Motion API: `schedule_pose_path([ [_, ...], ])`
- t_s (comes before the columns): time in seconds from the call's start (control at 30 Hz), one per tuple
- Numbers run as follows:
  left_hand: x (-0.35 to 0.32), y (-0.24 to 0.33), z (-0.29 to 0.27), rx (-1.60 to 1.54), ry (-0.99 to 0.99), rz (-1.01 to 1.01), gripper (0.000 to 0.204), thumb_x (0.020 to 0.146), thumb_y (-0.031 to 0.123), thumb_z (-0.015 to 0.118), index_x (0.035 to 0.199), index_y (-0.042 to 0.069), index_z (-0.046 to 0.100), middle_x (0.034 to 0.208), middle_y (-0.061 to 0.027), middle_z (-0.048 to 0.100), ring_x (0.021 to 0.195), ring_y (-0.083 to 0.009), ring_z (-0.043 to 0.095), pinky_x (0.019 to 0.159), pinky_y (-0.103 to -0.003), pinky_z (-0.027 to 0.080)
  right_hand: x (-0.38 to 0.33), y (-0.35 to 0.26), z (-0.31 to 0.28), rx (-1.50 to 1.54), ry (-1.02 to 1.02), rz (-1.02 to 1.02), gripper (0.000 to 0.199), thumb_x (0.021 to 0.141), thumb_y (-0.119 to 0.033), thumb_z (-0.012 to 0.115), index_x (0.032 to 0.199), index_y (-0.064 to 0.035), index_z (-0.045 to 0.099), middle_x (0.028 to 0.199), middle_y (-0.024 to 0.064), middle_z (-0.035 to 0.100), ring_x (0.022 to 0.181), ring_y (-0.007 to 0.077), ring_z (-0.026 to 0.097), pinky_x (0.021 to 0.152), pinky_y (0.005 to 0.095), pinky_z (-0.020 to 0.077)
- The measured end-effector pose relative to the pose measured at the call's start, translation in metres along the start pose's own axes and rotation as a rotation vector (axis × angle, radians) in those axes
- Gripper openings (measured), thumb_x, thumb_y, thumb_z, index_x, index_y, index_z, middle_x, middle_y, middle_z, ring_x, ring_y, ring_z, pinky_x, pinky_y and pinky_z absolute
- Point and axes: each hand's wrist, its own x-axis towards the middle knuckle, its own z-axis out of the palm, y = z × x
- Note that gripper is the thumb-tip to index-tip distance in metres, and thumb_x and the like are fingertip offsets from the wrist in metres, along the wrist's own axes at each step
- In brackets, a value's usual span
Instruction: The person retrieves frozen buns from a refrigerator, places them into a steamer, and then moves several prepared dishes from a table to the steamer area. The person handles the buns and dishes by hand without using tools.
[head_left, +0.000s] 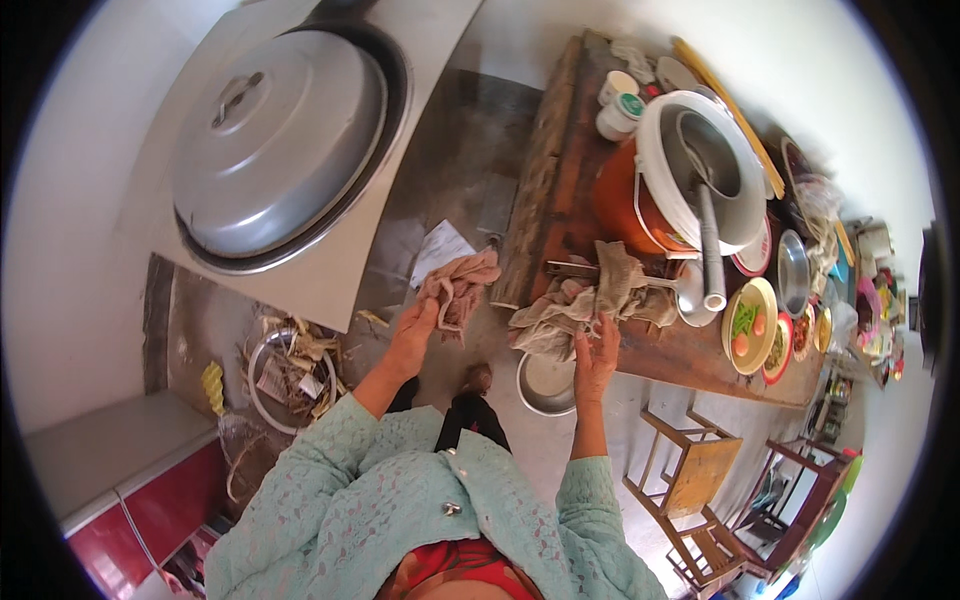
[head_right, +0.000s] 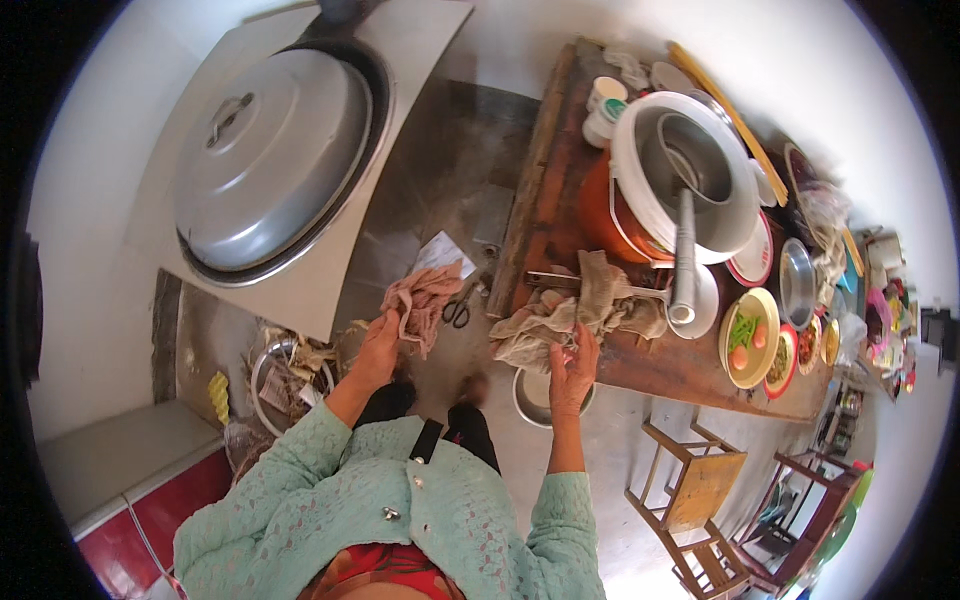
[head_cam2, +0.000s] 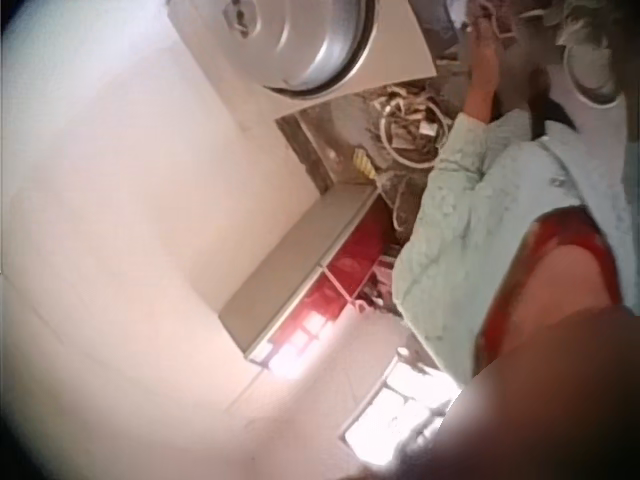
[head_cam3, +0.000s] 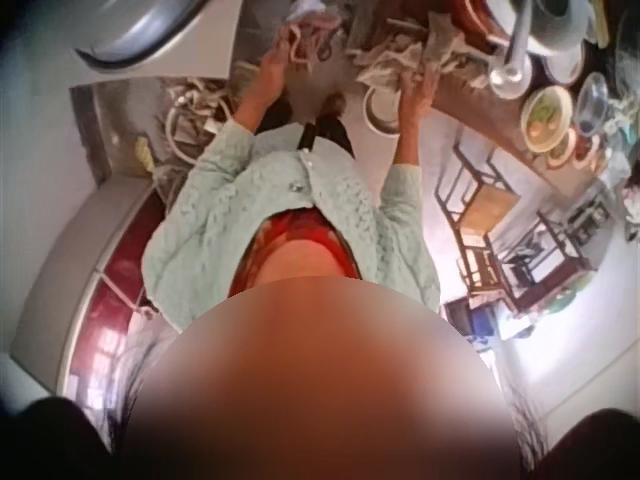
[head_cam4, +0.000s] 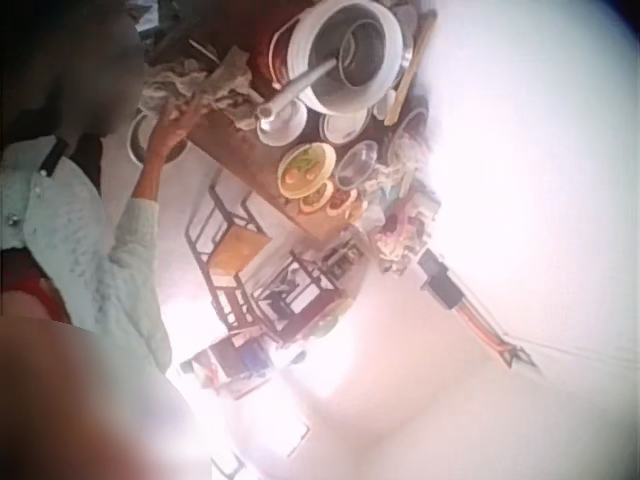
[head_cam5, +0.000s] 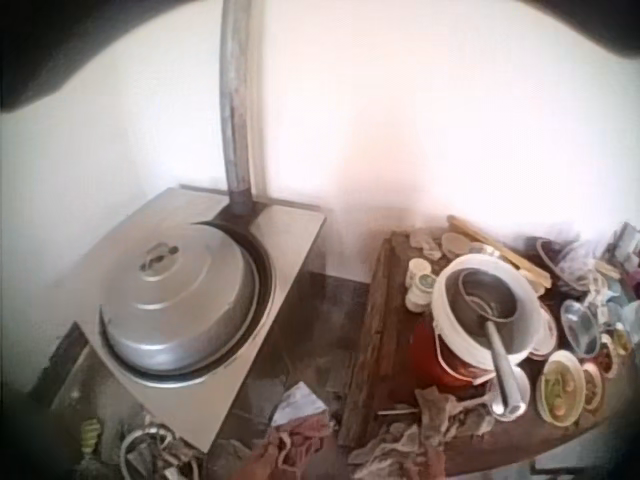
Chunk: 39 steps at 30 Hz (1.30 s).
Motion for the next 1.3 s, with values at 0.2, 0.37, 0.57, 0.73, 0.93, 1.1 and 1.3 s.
schedule_pose_path([
  [0.2,-0.014,0.006,0.002,-0.315,-0.033,-0.147,0.041,0.098,0.033,0.037,0.110,0.001,0.058,0.101,-0.0011,0.060,0.095,-0.0099,0.053,0.085,-0.023,0.040,-0.025,-0.025,0.047,0.693,-0.363,0.341,0.043,0.085,-0.017,0.063,0.124,-0.0015,0.051,0.115,0.0090,0.056,0.101,0.0147,0.054,0.082,0.0257,0.0453],
  [0.37,-0.028,-0.022,-0.020,-0.107,-0.150,-0.129,0.045,0.086,0.010,0.051,0.129,-0.001,0.042,0.115,-0.0039,0.055,0.106,-0.0164,0.051,0.094,-0.028,0.037,-0.036,-0.084,0.088,1.040,-0.664,0.483,0.053,0.085,-0.027,0.065,0.127,-0.0015,0.046,0.119,0.0061,0.055,0.105,0.0145,0.054,0.081,0.0274,0.0483],
  [0.57,-0.045,0.045,-0.020,0.036,-0.018,0.074,0.050,0.079,0.018,0.065,0.122,0.002,0.046,0.116,-0.0049,0.052,0.105,-0.0115,0.049,0.093,-0.027,0.039,-0.052,-0.097,0.134,0.745,-0.699,0.430,0.042,0.077,-0.014,0.072,0.113,-0.0015,0.054,0.102,0.0033,0.061,0.090,0.0117,0.059,0.075,0.0249,0.0487],
  [0.73,-0.063,0.040,-0.077,-0.002,0.085,-0.071,0.027,0.083,0.016,0.063,0.105,0.002,0.056,0.097,-0.0018,0.060,0.088,-0.0080,0.053,0.078,-0.024,0.044,-0.071,-0.120,0.170,0.686,-0.810,0.451,0.019,0.077,-0.004,0.067,0.095,-0.0012,0.059,0.085,0.0012,0.062,0.072,0.0069,0.056,0.067,0.0207,0.0456],
  [0.93,-0.068,0.058,-0.128,-0.070,0.274,0.117,0.020,0.083,0.013,0.059,0.100,0.002,0.059,0.097,-0.0071,0.059,0.090,-0.0164,0.055,0.081,-0.029,0.043,-0.068,-0.127,0.200,0.592,-0.704,0.354,0.016,0.088,-0.017,0.058,0.096,-0.0036,0.059,0.090,0.0005,0.061,0.081,0.0074,0.055,0.071,0.0224,0.0447],
  [1.1,-0.043,0.102,-0.180,0.690,0.476,0.553,0.034,0.076,0.012,0.060,0.108,-0.002,0.057,0.110,-0.0197,0.054,0.105,-0.0347,0.051,0.090,-0.040,0.041,-0.027,-0.130,0.185,0.352,-0.435,0.235,0.026,0.093,-0.028,0.049,0.103,-0.0061,0.058,0.103,0.0052,0.058,0.096,0.0127,0.053,0.079,0.0270,0.0443],
  [1.3,-0.025,0.037,-0.230,1.245,0.390,0.486,0.045,0.074,0.016,0.060,0.114,-0.004,0.051,0.124,-0.0238,0.046,0.117,-0.0391,0.044,0.099,-0.044,0.035,-0.013,-0.090,0.142,-0.364,-0.154,-0.143,0.033,0.090,-0.029,0.053,0.107,-0.0016,0.057,0.126,0.0197,0.043,0.116,0.0314,0.043,0.095,0.0393,0.0355],
])
